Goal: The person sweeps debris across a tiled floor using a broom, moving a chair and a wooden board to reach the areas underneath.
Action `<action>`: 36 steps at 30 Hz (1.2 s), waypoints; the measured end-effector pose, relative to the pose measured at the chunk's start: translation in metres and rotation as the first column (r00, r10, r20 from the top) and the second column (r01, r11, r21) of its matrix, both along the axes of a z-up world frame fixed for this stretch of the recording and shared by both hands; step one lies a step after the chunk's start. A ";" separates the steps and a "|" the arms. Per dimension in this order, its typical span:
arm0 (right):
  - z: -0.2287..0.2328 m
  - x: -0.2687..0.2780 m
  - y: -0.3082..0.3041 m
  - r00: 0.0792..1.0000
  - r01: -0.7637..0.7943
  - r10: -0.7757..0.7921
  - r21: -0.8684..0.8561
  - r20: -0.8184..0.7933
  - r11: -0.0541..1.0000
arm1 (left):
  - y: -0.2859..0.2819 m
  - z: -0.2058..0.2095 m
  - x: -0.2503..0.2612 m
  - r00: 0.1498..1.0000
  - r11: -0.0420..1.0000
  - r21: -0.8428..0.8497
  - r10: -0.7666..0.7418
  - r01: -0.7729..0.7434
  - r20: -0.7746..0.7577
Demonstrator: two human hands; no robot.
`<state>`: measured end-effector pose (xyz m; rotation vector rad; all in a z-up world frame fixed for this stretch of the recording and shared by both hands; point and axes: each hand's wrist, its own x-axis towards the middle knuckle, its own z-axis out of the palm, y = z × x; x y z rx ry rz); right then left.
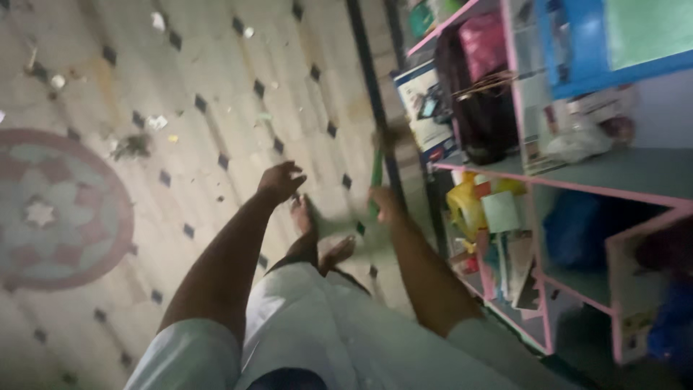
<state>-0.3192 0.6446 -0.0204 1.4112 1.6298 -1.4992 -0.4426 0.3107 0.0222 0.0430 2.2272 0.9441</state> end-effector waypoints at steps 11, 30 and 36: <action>0.082 -0.067 -0.027 0.901 -0.399 0.431 0.315 -0.038 0.861 | -0.059 -0.002 0.006 0.985 0.989 0.006 0.149 -0.149 -0.083; -0.032 -0.332 -0.004 0.826 -0.547 0.553 0.084 -0.109 0.833 | -0.020 0.017 -0.102 0.911 0.910 -0.052 0.410 -0.412 -0.045; 0.016 -0.391 0.018 0.698 -0.700 0.711 0.130 -0.081 0.702 | 0.055 0.028 -0.195 0.958 0.964 -0.022 0.260 -0.264 -0.117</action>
